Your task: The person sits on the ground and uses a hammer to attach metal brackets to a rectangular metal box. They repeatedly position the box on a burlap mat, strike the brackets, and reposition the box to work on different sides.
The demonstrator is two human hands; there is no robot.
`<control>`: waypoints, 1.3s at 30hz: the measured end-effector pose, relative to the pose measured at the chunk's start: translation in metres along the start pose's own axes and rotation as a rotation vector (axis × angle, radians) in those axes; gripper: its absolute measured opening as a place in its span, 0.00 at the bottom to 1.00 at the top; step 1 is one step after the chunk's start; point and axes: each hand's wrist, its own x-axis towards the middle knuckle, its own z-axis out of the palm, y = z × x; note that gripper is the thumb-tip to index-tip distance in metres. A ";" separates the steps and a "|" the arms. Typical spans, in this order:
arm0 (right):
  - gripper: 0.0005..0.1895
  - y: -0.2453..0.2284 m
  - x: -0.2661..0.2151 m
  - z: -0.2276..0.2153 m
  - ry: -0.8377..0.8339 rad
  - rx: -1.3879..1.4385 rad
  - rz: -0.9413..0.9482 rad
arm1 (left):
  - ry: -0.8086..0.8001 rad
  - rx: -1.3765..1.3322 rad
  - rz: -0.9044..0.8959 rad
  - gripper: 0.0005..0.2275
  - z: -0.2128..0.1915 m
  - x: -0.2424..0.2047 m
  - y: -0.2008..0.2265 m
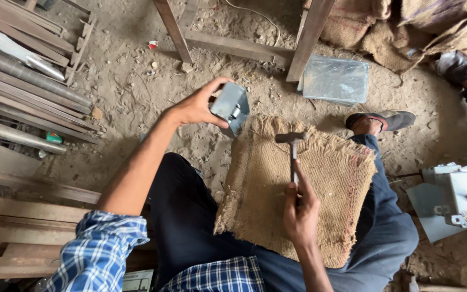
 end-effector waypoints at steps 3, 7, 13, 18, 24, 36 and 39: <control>0.26 0.006 0.003 -0.001 0.030 -0.001 0.031 | 0.137 -0.129 -0.011 0.50 -0.025 -0.024 0.006; 0.26 0.007 0.005 0.000 0.023 -0.037 0.001 | 0.179 -0.288 0.272 0.49 -0.047 -0.061 0.032; 0.27 -0.010 0.003 -0.010 -0.030 0.011 0.165 | 0.140 -0.091 0.336 0.49 -0.014 -0.092 0.092; 0.28 -0.047 -0.020 -0.031 0.058 -0.112 0.113 | 0.064 0.020 0.295 0.53 0.048 -0.101 0.113; 0.25 -0.103 -0.061 -0.079 0.077 -0.353 -0.059 | 0.205 0.158 0.169 0.57 0.068 -0.110 0.129; 0.23 -0.111 -0.076 -0.064 0.080 -0.486 -0.502 | 0.208 0.187 0.243 0.57 0.074 -0.100 0.128; 0.24 -0.111 -0.074 -0.066 -0.029 -0.530 -0.297 | 0.189 0.188 0.202 0.56 0.072 -0.100 0.127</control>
